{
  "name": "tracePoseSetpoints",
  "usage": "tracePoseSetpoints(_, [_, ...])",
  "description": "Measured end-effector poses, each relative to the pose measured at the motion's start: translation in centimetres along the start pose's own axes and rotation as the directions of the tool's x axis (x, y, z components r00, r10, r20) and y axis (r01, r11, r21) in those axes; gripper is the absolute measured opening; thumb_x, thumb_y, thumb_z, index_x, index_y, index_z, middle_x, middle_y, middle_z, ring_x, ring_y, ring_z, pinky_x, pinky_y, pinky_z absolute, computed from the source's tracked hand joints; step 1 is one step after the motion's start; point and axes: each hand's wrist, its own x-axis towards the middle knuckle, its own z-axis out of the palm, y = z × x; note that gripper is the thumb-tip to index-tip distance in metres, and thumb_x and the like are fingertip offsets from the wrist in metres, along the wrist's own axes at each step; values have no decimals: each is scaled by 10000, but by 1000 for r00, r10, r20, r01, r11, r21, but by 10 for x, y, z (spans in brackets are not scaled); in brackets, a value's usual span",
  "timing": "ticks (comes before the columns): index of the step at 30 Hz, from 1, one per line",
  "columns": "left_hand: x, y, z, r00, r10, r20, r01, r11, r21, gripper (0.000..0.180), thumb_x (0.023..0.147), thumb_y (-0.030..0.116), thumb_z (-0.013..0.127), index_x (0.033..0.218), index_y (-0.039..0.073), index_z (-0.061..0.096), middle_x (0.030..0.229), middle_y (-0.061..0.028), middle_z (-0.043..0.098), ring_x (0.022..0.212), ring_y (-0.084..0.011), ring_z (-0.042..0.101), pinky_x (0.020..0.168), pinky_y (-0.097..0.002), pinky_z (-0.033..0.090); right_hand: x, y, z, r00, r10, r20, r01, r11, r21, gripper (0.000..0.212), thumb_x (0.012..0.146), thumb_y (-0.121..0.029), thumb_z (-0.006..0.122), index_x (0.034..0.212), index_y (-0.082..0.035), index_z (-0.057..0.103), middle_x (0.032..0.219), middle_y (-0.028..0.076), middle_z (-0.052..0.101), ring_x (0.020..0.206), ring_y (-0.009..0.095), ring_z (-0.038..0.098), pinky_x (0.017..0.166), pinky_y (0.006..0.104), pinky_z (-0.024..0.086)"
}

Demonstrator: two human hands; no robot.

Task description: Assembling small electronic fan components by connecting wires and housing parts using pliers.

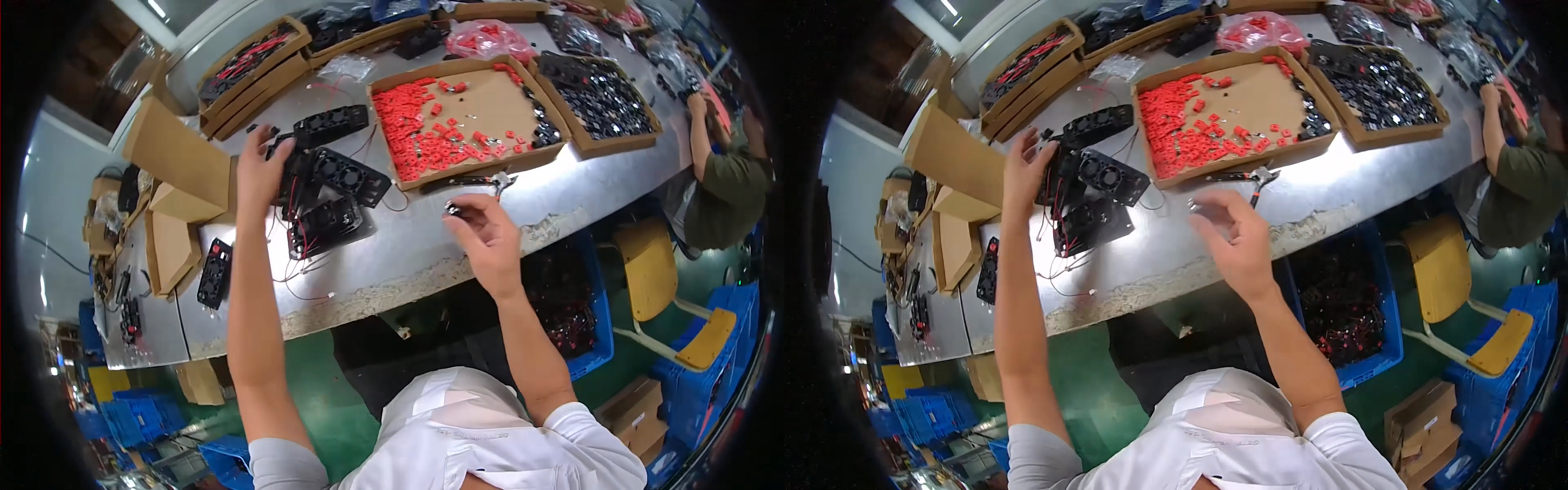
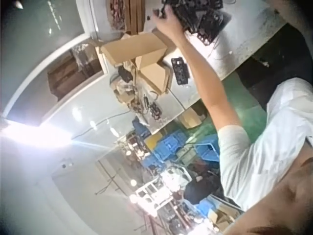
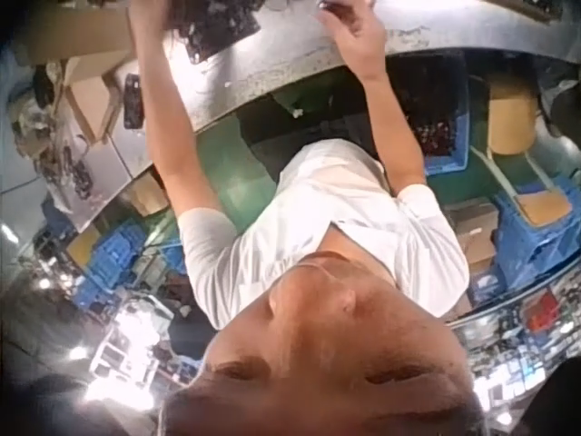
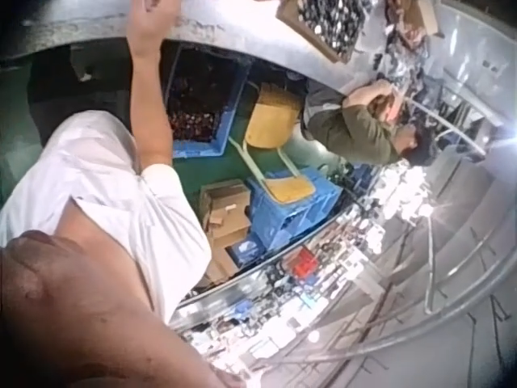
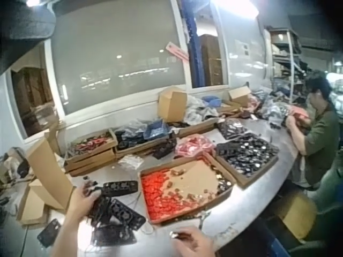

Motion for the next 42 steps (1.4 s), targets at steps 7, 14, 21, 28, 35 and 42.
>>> tracePoseSetpoints(7, [28, -88, 2, 987, -158, 20, 149, 962, 229, 843, 726, 370, 815, 1367, -42, 455, 1171, -269, 628, 1077, -354, 624, 916, -414, 481, 74, -19, -37, 965, -231, 124, 262, 822, -506, 242, 833, -66, 724, 1052, 2, 648, 906, 87, 662, 752, 133, 601, 688, 264, 489])
tracePoseSetpoints(14, [25, -62, -32, 981, -177, -84, 175, 984, -34, 721, 727, 216, 824, 1318, -53, 512, 1103, -150, 653, 873, -224, 648, 760, -332, 519, 149, 3, -100, 958, -168, 232, 285, 477, -832, 260, 817, -66, 709, 1058, 9, 643, 985, 148, 673, 828, 280, 656, 762, 355, 529])
tracePoseSetpoints(21, [-22, 11, -78, 948, -315, -42, 156, 576, -802, 331, 862, 142, 741, 1145, 35, 607, 888, -26, 639, 709, -128, 615, 589, -280, 505, 144, 8, -53, 920, -184, 346, 389, 333, -859, 202, 861, -119, 657, 1029, -7, 665, 941, 153, 638, 890, 366, 620, 814, 421, 497])
tracePoseSetpoints(28, [-110, 48, -18, 900, -207, 383, 415, 139, -899, 549, 891, 101, 652, 1370, -6, 406, 1006, -211, 672, 810, -266, 697, 698, -336, 590, 106, -26, -15, 972, -190, 139, 233, 860, -455, 250, 902, -20, 616, 1146, 15, 655, 954, 78, 660, 851, 163, 622, 794, 287, 503])
tracePoseSetpoints(35, [-177, 99, 29, 859, -202, 471, 511, 257, -820, 808, 747, 70, 820, 1406, -26, 362, 1208, -142, 593, 1070, -192, 618, 888, -309, 523, -30, -22, 56, 991, 1, 131, -64, 877, 476, 279, 943, 9, 567, 1215, 71, 575, 1056, 85, 591, 959, 195, 648, 842, 318, 542])
tracePoseSetpoints(42, [-194, 99, 27, 886, -157, 436, 446, 544, -711, 804, 724, 43, 832, 1385, 6, 376, 1161, -127, 612, 1014, -180, 627, 859, -301, 535, -49, -11, 34, 991, 104, 87, -131, 894, 429, 269, 957, -29, 577, 1211, 59, 569, 1074, 94, 605, 981, 211, 661, 862, 351, 561])
